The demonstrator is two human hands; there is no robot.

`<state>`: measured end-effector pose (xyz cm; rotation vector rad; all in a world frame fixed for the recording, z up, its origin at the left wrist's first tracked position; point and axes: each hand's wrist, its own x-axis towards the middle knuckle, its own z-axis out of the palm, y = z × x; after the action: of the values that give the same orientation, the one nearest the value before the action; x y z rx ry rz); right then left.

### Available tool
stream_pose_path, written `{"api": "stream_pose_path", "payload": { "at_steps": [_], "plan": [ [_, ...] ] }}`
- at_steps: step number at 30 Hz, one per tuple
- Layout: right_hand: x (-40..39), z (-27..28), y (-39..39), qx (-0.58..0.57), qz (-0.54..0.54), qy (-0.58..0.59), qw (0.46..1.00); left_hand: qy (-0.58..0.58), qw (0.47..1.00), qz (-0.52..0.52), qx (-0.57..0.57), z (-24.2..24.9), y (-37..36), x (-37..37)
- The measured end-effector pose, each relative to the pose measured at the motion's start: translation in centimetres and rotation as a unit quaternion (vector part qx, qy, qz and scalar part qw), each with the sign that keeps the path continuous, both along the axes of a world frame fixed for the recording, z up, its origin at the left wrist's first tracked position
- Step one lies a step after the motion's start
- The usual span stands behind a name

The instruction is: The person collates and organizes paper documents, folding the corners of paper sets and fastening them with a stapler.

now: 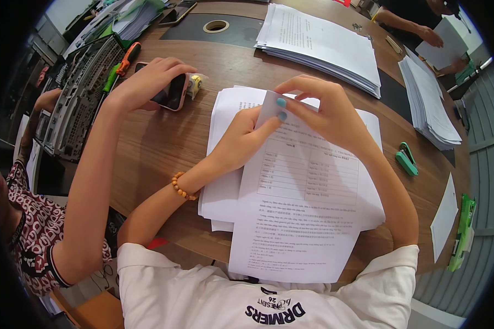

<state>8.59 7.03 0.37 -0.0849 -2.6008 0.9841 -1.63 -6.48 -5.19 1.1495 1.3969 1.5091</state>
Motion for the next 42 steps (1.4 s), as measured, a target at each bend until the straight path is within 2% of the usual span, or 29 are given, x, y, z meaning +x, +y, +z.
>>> {"api": "stream_pose_path", "payload": {
  "at_steps": [2,5,9,12,15,18,20,21,22,23,24,26,29,32,34,35,37,38,39,40,42],
  "plan": [
    [-0.3,-0.3,0.6,-0.052,0.032,0.0,0.998,0.015,1.0,0.009,0.006,0.1,0.0,0.1],
    [-0.6,-0.4,0.9,-0.076,0.031,-0.026,0.996,0.037,0.999,0.006,-0.01,0.0,0.0,0.0],
    [-0.7,-0.1,0.7,-0.083,0.018,-0.043,0.995,0.01,1.0,0.02,-0.004,0.3,0.0,0.3],
    [-0.6,0.1,0.7,-0.076,0.006,-0.051,0.996,0.016,0.999,0.023,-0.021,0.6,-0.1,0.4],
    [-0.5,0.1,0.7,-0.08,0.007,-0.01,0.997,0.021,0.999,0.017,-0.024,0.3,0.0,0.3],
    [0.3,1.0,1.0,-0.044,0.009,-0.058,0.997,0.035,0.999,0.025,-0.016,0.3,-0.1,0.4],
    [2.0,2.0,2.7,0.009,-0.013,-0.012,1.0,0.04,0.999,0.019,-0.009,0.5,0.0,0.5],
    [3.7,2.7,4.9,0.046,-0.063,-0.055,0.995,0.037,0.999,0.026,-0.025,0.5,-0.2,0.3],
    [5.9,3.5,7.5,0.091,-0.064,-0.048,0.993,0.033,0.998,0.035,-0.041,0.4,-0.3,0.3],
    [8.6,4.6,9.4,0.159,-0.097,-0.125,0.975,0.025,0.999,0.02,-0.035,0.6,-0.2,0.6],
    [11.4,5.2,11.9,0.18,-0.121,-0.23,0.949,0.031,0.999,0.034,-0.025,0.8,-0.3,0.9],
    [17.2,4.5,13.8,0.141,-0.187,-0.4,0.886,0.032,0.998,0.044,-0.008,0.6,-0.2,0.7],
    [22.6,-0.1,14.8,0.148,-0.205,-0.457,0.853,0.063,0.997,0.01,-0.043,0.1,-0.2,0.2],
    [23.5,-1.1,13.9,0.154,-0.257,-0.411,0.861,0.069,0.997,0.014,-0.027,0.0,-0.3,0.4],
    [22.5,0.5,13.3,-0.065,-0.342,-0.361,0.865,0.08,0.996,0.017,0.035,-0.2,-0.1,0.4],
    [21.6,1.4,13.0,-0.066,-0.332,-0.363,0.868,0.081,0.996,0.026,0.03,0.0,-0.3,0.4],
    [19.0,3.5,11.7,-0.072,-0.185,-0.17,0.965,0.147,0.989,0.003,0.001,0.6,-0.5,0.6],
    [17.3,4.6,10.9,-0.002,-0.139,-0.123,0.983,0.152,0.988,0.009,0.0,0.4,-0.4,0.7],
    [15.6,5.7,9.7,0.067,-0.095,-0.075,0.99,0.306,0.944,0.002,0.125,-0.3,-0.4,0.9],
    [14.3,7.5,8.3,0.066,-0.092,-0.073,0.991,0.446,0.861,-0.008,0.245,-0.5,-0.4,1.1],
    [12.5,10.4,5.4,0.204,-0.013,-0.143,0.968,0.471,0.841,-0.017,0.266,-0.2,-0.5,1.6]
  ]
}}
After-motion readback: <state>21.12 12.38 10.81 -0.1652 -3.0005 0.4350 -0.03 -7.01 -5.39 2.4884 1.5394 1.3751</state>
